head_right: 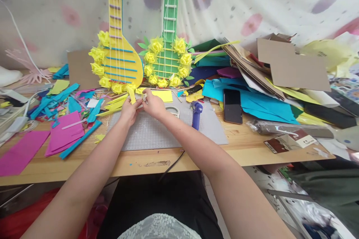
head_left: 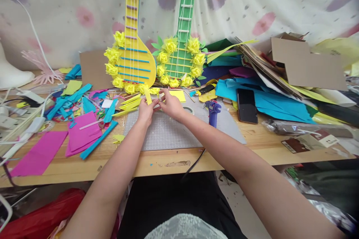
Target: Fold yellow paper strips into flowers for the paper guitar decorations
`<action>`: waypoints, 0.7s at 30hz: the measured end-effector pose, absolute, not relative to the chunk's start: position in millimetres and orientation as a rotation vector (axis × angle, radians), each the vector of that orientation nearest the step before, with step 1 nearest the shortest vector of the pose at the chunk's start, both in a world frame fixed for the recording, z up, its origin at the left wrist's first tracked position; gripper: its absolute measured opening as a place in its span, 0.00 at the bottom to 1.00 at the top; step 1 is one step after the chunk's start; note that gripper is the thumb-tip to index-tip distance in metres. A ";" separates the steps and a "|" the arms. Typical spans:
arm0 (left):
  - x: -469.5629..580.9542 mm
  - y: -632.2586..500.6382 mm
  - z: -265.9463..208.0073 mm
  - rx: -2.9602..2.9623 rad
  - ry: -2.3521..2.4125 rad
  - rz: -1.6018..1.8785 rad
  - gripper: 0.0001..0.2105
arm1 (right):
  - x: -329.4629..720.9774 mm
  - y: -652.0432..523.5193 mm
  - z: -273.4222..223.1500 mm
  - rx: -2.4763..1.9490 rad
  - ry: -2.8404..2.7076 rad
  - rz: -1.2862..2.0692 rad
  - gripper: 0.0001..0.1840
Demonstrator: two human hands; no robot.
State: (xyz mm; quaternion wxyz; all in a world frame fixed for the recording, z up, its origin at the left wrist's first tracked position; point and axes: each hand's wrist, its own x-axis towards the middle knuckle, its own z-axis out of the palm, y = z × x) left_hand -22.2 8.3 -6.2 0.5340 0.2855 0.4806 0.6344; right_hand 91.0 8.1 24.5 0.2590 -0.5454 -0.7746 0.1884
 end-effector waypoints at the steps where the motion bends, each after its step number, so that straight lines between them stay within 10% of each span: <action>1: -21.6 7.9 -5.5 0.691 1.144 1.512 0.20 | 92.1 8.2 28.1 -1.476 -2.130 0.494 0.20; 12: -17.4 2.7 -2.9 0.721 1.036 1.393 0.12 | 184.5 70.8 89.2 -2.058 -2.172 0.000 0.20; 21: -12.6 7.6 -14.2 0.733 1.234 1.509 0.08 | 152.9 54.3 75.6 -1.550 -1.938 0.444 0.13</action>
